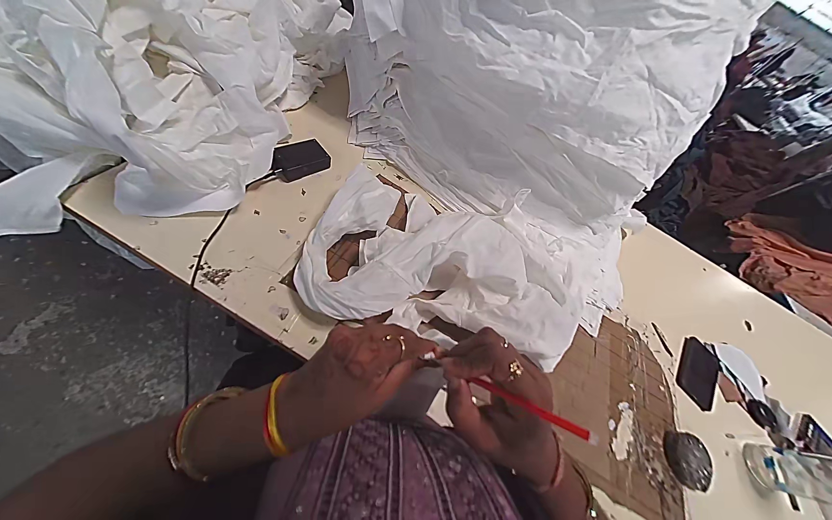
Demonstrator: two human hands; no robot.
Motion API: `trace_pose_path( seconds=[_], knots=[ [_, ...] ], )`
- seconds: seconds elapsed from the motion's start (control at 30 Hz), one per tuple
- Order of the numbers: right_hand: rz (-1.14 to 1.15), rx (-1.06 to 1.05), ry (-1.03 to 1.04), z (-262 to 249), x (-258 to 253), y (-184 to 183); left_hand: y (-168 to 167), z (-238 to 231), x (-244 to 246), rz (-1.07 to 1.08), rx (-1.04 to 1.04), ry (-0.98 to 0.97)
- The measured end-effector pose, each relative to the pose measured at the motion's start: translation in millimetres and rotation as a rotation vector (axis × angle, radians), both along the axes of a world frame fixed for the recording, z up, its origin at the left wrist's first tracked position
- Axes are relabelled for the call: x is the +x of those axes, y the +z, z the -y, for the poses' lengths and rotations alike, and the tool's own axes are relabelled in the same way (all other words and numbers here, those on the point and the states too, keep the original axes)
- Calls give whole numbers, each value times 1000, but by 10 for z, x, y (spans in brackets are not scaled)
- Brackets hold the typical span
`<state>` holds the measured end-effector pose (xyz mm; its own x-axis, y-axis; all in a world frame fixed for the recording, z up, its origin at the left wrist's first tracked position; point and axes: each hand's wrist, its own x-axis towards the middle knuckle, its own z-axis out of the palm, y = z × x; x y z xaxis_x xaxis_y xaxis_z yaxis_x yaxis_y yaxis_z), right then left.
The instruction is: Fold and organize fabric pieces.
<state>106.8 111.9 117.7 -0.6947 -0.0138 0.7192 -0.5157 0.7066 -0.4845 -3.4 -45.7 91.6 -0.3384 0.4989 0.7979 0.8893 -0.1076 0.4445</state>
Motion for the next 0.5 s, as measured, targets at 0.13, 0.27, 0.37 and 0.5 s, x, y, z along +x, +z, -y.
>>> trace_pose_path(
  seconds=[0.13,0.27,0.37,0.5],
  knots=[
    [-143,16,-317,-360,-101,47,35,34,-163,106,48,-355],
    [75,41,-625,-1240,-289,-242,-181,44,-807,583,25,135],
    [844,-44,-791,-1737,-401,-530,-654,-89,-1410,929,-363,367],
    [1319,252,-654,-1769,-717,-611,-735,-437,-1438,858,-854,196]
  ],
)
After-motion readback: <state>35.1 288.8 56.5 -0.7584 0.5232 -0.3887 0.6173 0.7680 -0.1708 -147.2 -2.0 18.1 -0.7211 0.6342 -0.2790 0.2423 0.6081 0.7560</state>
